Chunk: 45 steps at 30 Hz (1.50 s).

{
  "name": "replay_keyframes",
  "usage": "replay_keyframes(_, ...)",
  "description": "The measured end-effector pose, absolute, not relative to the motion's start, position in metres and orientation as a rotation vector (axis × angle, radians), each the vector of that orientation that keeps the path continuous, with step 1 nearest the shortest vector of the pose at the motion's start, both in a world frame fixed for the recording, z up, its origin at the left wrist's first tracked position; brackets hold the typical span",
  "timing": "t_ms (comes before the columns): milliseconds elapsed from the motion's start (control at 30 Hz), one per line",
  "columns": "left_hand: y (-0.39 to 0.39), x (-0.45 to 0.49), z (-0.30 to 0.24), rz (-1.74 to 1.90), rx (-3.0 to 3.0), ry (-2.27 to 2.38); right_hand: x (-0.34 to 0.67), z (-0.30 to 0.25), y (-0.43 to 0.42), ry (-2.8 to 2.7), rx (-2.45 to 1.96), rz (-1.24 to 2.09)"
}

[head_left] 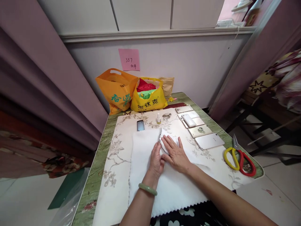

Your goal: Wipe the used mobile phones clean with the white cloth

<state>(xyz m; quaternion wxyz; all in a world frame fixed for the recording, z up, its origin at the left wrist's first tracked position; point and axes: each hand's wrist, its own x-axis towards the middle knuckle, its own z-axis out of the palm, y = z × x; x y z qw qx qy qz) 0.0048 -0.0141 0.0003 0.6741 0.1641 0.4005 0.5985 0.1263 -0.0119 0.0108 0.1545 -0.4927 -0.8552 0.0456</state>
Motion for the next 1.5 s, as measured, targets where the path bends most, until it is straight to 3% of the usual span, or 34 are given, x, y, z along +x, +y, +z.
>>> replay_keyframes(200,-0.012,0.007,0.004,1.317,0.363,0.721,0.127,0.011,0.012,-2.414,-1.467,0.088)
replay_keyframes(533,-0.017,0.001,0.019,1.224,0.124,0.872,0.138,0.009,-0.045,-2.593,-1.172,0.084)
replay_keyframes(800,-0.012,0.003,0.014,1.257,0.164,0.692,0.131,0.013,0.008,-2.529,-1.38,0.285)
replay_keyframes(933,-0.012,0.003,0.012,1.244,0.198,0.578,0.139,0.02,0.011,-2.43,-1.442,0.226)
replay_keyframes(1267,-0.014,0.004,0.013,1.269,0.13,0.737,0.146,0.018,-0.056,-2.56,-1.136,0.226)
replay_keyframes(1500,-0.015,0.004,0.012,1.261,0.113,0.765,0.139,0.032,-0.03,-2.307,-1.117,0.274)
